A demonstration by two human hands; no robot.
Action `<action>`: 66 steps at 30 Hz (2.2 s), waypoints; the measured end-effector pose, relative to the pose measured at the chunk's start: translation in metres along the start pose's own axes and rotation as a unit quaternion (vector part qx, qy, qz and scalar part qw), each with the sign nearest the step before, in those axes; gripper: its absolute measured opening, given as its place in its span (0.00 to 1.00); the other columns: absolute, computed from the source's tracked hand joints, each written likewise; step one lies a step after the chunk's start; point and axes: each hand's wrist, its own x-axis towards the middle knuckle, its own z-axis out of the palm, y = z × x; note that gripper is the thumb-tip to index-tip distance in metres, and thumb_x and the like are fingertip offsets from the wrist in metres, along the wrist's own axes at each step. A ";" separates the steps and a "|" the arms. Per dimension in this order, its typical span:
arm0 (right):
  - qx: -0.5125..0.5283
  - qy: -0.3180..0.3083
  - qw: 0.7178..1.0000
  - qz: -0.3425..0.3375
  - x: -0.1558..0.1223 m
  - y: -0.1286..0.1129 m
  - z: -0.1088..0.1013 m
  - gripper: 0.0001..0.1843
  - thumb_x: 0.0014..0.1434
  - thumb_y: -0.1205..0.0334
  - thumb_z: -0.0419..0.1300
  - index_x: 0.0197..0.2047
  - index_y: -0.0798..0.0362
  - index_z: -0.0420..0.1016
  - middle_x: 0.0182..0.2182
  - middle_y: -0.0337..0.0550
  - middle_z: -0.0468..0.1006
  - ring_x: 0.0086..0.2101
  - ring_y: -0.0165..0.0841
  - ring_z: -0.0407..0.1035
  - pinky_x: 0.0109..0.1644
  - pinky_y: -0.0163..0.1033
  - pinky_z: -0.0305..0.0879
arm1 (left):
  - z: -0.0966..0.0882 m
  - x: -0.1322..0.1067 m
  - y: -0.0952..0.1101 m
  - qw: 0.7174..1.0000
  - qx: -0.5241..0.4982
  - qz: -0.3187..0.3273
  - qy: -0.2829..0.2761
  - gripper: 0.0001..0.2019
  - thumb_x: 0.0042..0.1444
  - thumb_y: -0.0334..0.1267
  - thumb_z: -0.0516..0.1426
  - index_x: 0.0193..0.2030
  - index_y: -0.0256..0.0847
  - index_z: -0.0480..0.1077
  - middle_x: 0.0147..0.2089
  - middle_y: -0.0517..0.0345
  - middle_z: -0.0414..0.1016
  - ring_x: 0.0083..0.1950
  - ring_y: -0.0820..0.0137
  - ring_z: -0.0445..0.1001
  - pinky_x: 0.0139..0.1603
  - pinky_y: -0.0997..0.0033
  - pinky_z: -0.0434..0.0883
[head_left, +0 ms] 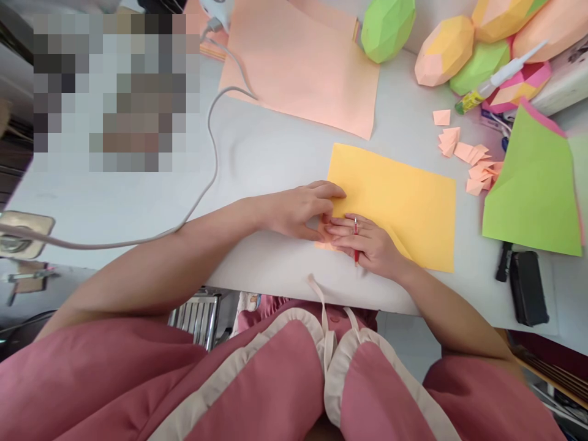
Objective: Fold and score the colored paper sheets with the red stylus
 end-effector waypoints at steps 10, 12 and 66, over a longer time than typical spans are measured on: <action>-0.001 0.013 1.000 -0.020 0.001 0.000 0.000 0.12 0.63 0.71 0.56 0.45 0.48 0.76 0.50 0.45 0.79 0.54 0.36 0.71 0.59 0.51 0.68 | -0.002 0.000 0.002 1.000 -0.003 -0.005 -0.004 0.11 0.56 0.42 0.61 0.36 0.34 0.72 0.64 0.34 0.59 0.66 0.51 0.59 0.64 0.51 0.64; 0.003 0.017 1.000 -0.026 0.001 0.000 0.001 0.13 0.63 0.73 0.56 0.46 0.49 0.76 0.50 0.46 0.79 0.55 0.36 0.71 0.59 0.51 0.68 | -0.002 0.000 0.001 1.000 -0.003 -0.004 -0.006 0.11 0.56 0.42 0.61 0.35 0.34 0.72 0.65 0.34 0.59 0.67 0.50 0.58 0.64 0.52 0.63; 0.101 -0.022 0.994 0.024 -0.007 0.014 -0.013 0.05 0.62 0.66 0.59 0.39 0.48 0.77 0.47 0.44 0.81 0.54 0.36 0.71 0.60 0.52 0.67 | -0.008 -0.001 0.003 0.998 0.007 -0.017 -0.054 0.08 0.51 0.38 0.62 0.36 0.38 0.71 0.68 0.42 0.56 0.69 0.50 0.54 0.65 0.50 0.59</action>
